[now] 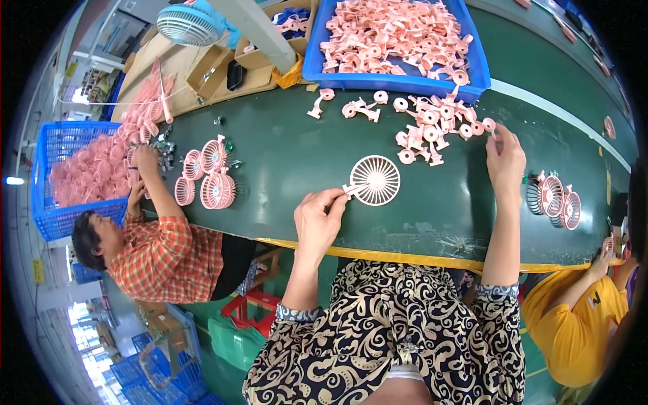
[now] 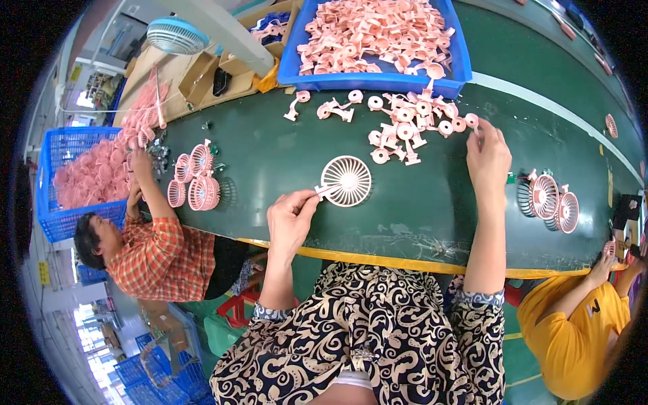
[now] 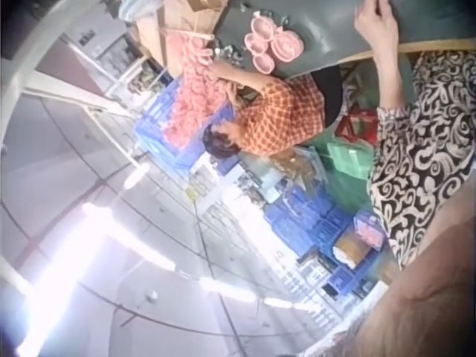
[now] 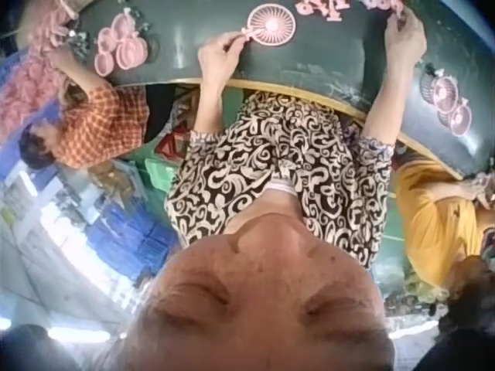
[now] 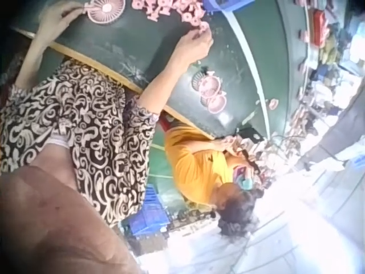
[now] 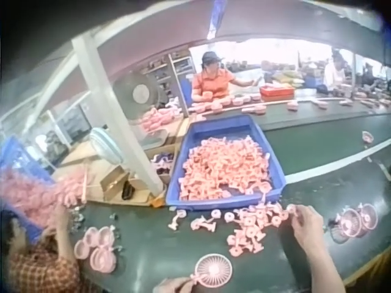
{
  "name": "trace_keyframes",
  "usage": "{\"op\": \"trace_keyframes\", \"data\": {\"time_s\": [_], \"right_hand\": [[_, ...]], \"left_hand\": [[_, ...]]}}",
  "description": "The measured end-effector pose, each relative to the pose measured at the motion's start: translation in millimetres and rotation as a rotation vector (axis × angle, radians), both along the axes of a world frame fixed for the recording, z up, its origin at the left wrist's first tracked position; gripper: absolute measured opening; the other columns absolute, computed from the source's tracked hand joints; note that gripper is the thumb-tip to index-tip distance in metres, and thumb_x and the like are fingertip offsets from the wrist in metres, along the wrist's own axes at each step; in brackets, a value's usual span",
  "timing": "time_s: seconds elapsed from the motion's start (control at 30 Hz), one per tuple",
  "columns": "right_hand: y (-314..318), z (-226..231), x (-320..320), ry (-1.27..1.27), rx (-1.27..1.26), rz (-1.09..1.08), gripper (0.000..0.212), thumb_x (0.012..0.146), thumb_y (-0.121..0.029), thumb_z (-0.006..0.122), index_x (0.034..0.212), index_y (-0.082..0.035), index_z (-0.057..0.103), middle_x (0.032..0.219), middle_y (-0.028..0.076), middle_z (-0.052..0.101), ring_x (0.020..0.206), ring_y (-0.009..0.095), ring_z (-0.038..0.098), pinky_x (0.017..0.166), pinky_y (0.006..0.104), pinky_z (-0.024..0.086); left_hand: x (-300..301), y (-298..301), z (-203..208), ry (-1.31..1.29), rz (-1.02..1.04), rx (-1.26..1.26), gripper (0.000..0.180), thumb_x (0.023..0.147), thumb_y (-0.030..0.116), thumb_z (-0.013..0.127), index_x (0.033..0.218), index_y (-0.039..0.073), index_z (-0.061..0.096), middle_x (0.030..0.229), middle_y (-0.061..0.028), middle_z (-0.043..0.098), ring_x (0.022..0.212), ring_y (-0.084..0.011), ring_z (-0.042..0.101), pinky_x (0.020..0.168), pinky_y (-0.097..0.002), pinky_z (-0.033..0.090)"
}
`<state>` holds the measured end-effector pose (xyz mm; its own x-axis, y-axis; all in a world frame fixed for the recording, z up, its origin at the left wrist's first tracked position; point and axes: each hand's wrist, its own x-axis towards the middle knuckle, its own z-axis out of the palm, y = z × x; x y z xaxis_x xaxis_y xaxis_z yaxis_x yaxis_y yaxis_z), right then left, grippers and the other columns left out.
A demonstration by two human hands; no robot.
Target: The person assembles mini fan parts by attaching plastic stand components to circular fan grilles by hand and placing the assembled pieces on the workbench.
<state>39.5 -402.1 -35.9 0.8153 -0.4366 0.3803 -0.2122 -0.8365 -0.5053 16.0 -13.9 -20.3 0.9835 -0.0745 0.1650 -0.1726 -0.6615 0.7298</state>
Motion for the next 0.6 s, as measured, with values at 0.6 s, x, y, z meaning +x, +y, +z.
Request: {"op": "trace_keyframes", "data": {"time_s": [0.6], "right_hand": [[26, -1, -101, 0.037, -0.087, -0.087, 0.026, 0.093, -0.012, 0.076, 0.118, -0.008, 0.074, 0.118, 0.014, 0.064, 0.086, 0.026, 0.070, 0.079, 0.0353, 0.056]], "left_hand": [[-7, 5, -18, 0.308, -0.123, -0.290, 0.007, 0.094, 0.004, 0.074, 0.099, 0.000, 0.077, 0.074, 0.0037, 0.065, 0.067, -0.0025, 0.054, 0.059, -0.0216, 0.042]]}}
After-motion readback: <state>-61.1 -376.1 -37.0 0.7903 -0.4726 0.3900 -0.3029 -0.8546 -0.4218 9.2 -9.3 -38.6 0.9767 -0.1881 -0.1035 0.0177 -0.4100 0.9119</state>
